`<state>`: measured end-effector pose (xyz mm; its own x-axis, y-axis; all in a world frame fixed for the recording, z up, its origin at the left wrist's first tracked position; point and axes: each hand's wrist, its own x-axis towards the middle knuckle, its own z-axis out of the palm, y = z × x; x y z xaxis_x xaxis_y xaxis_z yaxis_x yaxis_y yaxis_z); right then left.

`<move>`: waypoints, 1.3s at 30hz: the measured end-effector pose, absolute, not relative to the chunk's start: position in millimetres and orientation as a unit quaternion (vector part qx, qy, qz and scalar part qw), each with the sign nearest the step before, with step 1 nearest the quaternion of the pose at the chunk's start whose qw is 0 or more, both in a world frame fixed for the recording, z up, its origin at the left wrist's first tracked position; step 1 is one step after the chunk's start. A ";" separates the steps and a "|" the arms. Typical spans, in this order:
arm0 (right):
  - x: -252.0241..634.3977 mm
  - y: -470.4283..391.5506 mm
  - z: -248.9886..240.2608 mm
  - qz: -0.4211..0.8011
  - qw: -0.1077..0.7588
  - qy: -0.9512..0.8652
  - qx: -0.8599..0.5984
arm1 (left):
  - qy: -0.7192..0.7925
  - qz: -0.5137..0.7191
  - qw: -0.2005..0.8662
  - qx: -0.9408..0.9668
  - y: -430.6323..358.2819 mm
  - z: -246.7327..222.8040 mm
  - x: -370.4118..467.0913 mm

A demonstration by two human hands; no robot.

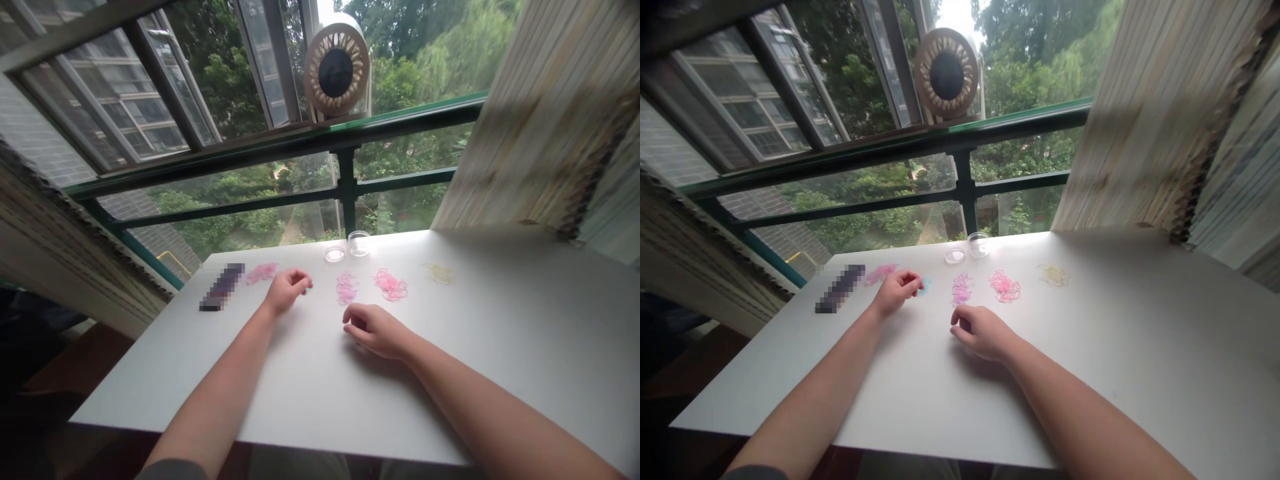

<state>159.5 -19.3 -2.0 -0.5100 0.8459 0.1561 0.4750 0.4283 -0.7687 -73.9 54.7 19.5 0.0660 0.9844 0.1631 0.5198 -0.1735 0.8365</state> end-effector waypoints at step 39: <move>165.0 -12.5 -9.0 0.374 0.387 -0.737 -0.409 | 0.355 0.349 0.318 0.807 4.8 2.6 -25.2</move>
